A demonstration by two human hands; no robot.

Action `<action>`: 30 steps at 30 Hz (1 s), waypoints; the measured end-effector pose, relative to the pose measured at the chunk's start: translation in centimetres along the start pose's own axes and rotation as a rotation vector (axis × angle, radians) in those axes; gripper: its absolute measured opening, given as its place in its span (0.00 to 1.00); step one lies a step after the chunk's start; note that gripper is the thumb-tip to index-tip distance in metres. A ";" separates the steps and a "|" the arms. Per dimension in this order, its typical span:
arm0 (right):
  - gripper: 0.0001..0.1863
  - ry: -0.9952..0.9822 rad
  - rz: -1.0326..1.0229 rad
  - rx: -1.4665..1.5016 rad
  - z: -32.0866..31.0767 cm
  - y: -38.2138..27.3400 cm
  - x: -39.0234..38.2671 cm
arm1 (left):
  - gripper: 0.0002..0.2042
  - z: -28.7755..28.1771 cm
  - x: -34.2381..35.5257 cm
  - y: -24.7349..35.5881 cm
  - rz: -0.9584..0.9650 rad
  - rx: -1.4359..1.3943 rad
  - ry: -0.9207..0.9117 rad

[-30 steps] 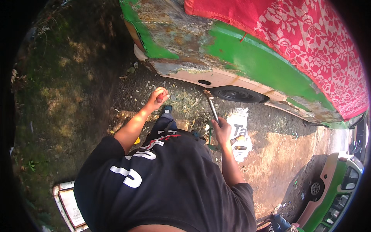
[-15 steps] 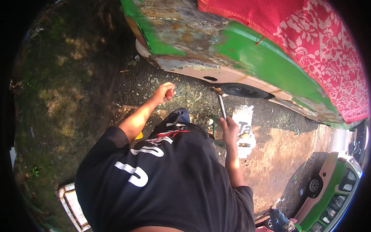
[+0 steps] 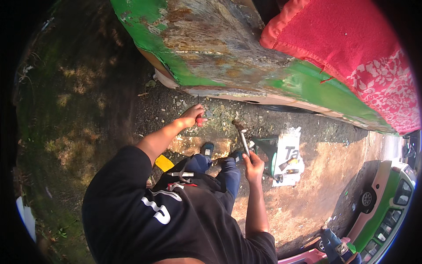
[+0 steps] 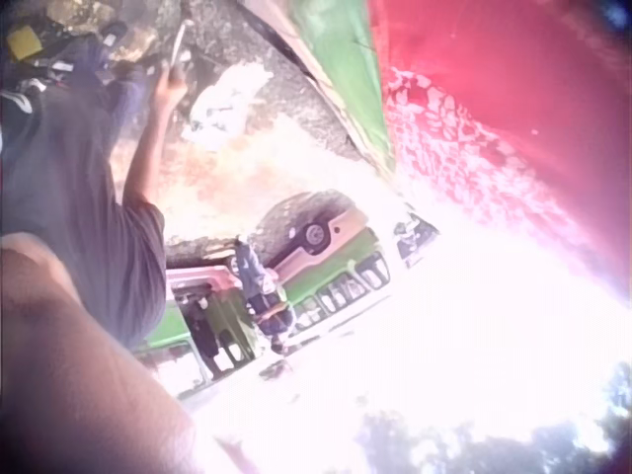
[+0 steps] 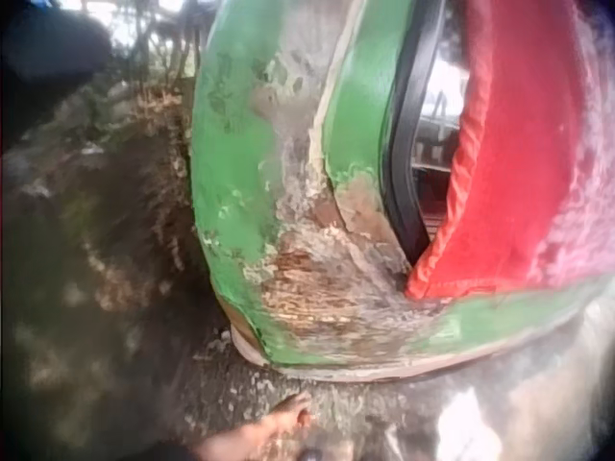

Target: The person uses a hammer to repeatedly strike a small area on the side of a green vehicle. They hold a small red object in their left hand while hammering with their right hand. The action is repetitive and focused on a single spot.

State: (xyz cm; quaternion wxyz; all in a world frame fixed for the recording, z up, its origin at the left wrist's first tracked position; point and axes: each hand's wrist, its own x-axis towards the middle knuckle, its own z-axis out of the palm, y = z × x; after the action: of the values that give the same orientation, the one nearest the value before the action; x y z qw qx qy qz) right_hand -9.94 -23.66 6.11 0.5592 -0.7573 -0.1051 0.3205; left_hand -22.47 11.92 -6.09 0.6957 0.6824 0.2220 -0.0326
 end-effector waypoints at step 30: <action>0.15 -0.184 -0.106 -0.286 10.5 1.5 1.0 | 0.16 -3.0 0.8 0.2 0.332 0.821 0.010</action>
State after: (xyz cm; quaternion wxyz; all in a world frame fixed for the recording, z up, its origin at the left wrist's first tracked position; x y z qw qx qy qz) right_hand -15.79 -15.42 2.57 0.4500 -0.7901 -0.2398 0.3402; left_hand -22.49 15.06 -6.05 0.3617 0.9287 0.0817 -0.0027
